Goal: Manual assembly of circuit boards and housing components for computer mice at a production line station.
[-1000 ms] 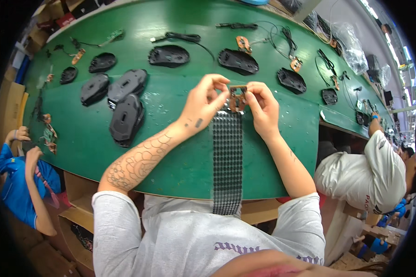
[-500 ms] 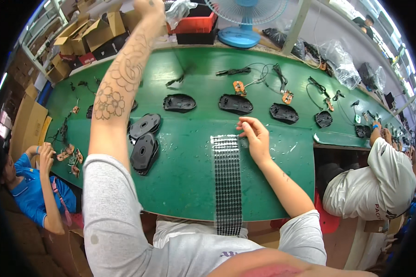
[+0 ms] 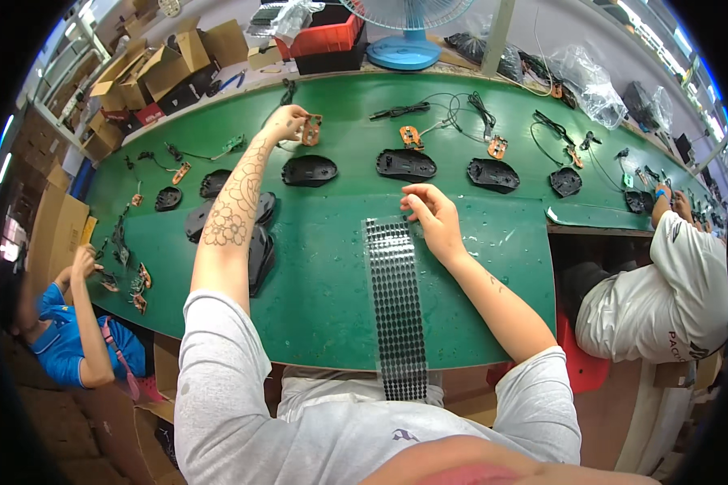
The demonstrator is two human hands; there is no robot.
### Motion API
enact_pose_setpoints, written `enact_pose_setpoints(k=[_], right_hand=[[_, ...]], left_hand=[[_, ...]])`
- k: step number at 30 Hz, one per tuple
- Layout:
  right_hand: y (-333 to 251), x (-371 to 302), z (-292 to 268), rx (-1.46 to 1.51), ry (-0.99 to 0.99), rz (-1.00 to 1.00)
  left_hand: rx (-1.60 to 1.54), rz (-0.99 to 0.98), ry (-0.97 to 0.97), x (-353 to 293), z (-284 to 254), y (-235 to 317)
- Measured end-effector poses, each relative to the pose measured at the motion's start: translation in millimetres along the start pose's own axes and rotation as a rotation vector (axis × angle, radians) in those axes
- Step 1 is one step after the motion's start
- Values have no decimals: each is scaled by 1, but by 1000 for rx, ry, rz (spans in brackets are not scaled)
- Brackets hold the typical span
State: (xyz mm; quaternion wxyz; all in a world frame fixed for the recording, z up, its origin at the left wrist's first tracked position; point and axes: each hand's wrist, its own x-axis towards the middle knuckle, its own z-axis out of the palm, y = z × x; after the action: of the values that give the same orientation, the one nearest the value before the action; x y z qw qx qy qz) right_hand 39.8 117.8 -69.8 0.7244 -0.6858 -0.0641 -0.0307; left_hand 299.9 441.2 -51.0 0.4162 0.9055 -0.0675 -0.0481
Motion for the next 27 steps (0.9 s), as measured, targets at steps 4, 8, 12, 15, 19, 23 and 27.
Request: enact_pose_setpoints(k=[4, 8, 12, 15, 19, 23, 27], right_hand=[[5, 1, -12, -18, 35, -5], [-2, 3, -6, 5, 46, -5], [0, 6, -22, -50, -66, 109], [-6, 0, -14, -134, -105, 114], [-9, -5, -6, -430, -61, -2], [-12, -5, -12, -616, -39, -152], [12, 7, -3, -538, -12, -289]], left_hand=[[8, 206, 13, -32, 55, 31], [77, 436, 129, -75, 63, 58], [235, 568, -89, -194, 104, 116], [466, 815, 11, -253, 138, 89], [399, 734, -47, -259, 139, 81], [379, 758, -52, -257, 142, 90], [391, 737, -63, -257, 136, 85]])
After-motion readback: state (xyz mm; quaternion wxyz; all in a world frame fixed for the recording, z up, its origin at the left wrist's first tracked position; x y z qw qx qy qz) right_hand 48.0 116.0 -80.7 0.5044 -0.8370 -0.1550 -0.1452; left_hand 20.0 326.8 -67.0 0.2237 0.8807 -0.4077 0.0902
